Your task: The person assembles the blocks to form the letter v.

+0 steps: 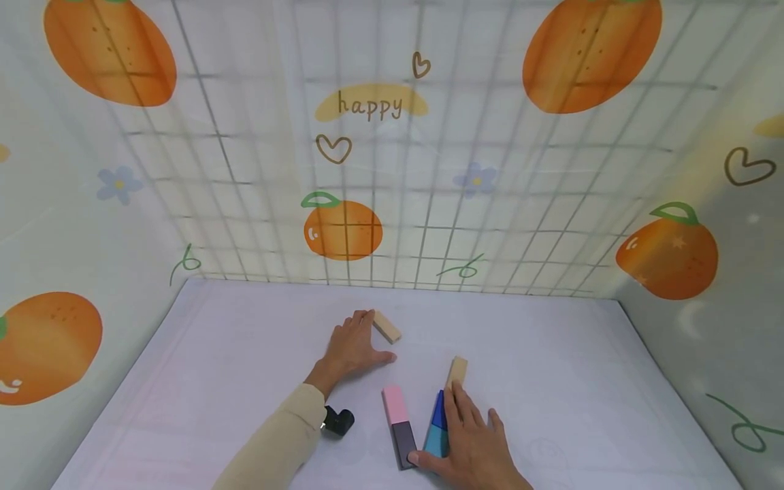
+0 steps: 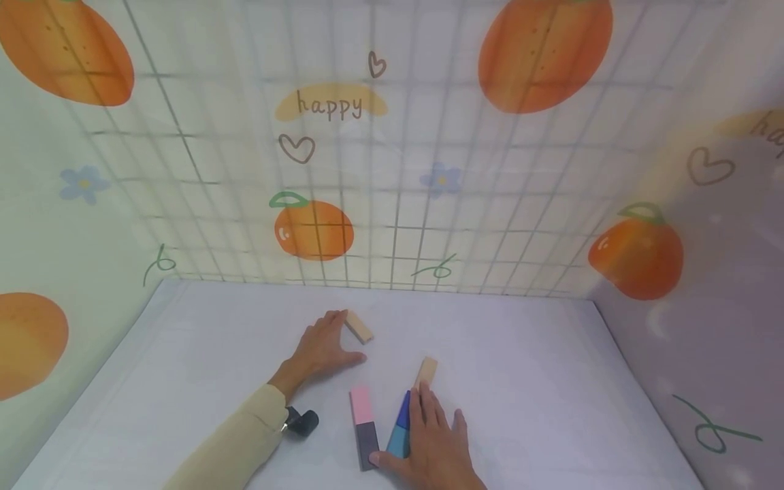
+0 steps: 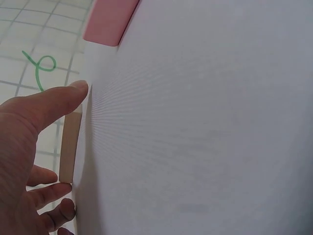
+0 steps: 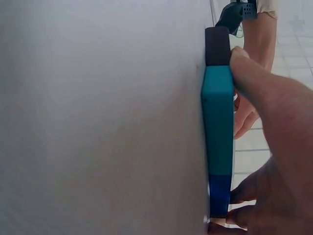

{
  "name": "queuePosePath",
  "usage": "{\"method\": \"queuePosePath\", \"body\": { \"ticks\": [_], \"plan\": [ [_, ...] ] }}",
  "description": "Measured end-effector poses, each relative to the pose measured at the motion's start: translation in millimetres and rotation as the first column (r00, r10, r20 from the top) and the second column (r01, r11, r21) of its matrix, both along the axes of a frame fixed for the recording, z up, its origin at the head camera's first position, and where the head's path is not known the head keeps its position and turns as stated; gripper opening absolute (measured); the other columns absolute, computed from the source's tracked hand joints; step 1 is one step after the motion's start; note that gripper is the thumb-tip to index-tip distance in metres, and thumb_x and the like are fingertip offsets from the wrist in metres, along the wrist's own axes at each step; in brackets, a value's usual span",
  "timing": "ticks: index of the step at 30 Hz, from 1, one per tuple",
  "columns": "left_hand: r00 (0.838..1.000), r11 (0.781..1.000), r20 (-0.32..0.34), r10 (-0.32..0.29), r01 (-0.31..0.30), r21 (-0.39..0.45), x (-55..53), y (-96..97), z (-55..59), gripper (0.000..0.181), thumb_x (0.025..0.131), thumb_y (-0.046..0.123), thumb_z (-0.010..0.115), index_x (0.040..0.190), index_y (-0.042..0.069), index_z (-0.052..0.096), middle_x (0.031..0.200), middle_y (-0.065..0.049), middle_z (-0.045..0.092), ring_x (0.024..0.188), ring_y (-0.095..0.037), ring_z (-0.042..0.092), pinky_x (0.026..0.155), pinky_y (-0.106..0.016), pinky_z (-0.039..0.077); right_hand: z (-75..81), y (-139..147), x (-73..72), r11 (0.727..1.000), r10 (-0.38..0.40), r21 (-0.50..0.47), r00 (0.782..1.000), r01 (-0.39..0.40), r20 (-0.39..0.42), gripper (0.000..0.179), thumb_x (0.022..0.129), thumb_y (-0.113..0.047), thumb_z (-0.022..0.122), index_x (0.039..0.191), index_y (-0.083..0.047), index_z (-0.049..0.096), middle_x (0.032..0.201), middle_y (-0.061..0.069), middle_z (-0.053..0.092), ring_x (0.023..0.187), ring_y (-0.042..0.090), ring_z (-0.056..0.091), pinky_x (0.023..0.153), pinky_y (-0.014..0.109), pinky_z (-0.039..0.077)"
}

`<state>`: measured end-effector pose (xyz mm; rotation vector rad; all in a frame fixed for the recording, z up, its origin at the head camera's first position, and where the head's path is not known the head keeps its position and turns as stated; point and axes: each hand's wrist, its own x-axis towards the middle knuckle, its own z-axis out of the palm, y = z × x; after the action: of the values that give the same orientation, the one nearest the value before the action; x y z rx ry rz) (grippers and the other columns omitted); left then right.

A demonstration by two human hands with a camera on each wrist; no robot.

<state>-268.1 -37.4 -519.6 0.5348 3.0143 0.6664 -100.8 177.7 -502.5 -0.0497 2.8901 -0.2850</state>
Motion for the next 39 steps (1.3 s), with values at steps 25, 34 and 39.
{"method": "queuePosePath", "body": {
  "ticks": [25, 34, 39],
  "plan": [
    [0.998, 0.999, 0.043, 0.051, -0.052, 0.009, -5.8, 5.5, 3.5, 0.088, 0.084, 0.050, 0.078, 0.151, 0.004, 0.043, 0.145, -0.016, 0.048, 0.126, -0.032, 0.051, 0.106, -0.052, 0.039, 0.2, 0.1, 0.8, 1.000, -0.007, 0.005, 1.000, 0.008, -0.004, 0.142, 0.058, -0.097, 0.057, 0.157, 0.001, 0.028, 0.163, 0.023, 0.024, 0.143, 0.043, 0.034, 0.106, 0.077, 0.018],
    [0.998, 0.998, 0.030, 0.063, -0.064, 0.025, -7.3, 6.3, 2.6, 0.085, 0.084, 0.048, 0.077, 0.149, 0.003, 0.045, 0.142, -0.017, 0.049, 0.123, -0.032, 0.053, 0.104, -0.051, 0.041, -1.3, -0.3, 0.3, 1.000, -0.018, -0.005, 1.000, 0.018, 0.014, 0.143, 0.058, -0.096, 0.059, 0.157, 0.003, 0.027, 0.162, 0.025, 0.023, 0.143, 0.044, 0.033, 0.105, 0.078, 0.017],
    [0.997, 0.997, 0.027, 0.066, -0.067, 0.041, -7.7, 6.9, 3.2, 0.083, 0.085, 0.045, 0.077, 0.148, 0.002, 0.047, 0.141, -0.018, 0.050, 0.121, -0.032, 0.054, 0.103, -0.052, 0.041, -1.0, -0.3, 0.1, 1.000, -0.015, -0.005, 1.000, 0.015, 0.005, 0.143, 0.058, -0.096, 0.059, 0.157, 0.003, 0.028, 0.162, 0.025, 0.024, 0.143, 0.043, 0.033, 0.105, 0.078, 0.017]
  ]
}}
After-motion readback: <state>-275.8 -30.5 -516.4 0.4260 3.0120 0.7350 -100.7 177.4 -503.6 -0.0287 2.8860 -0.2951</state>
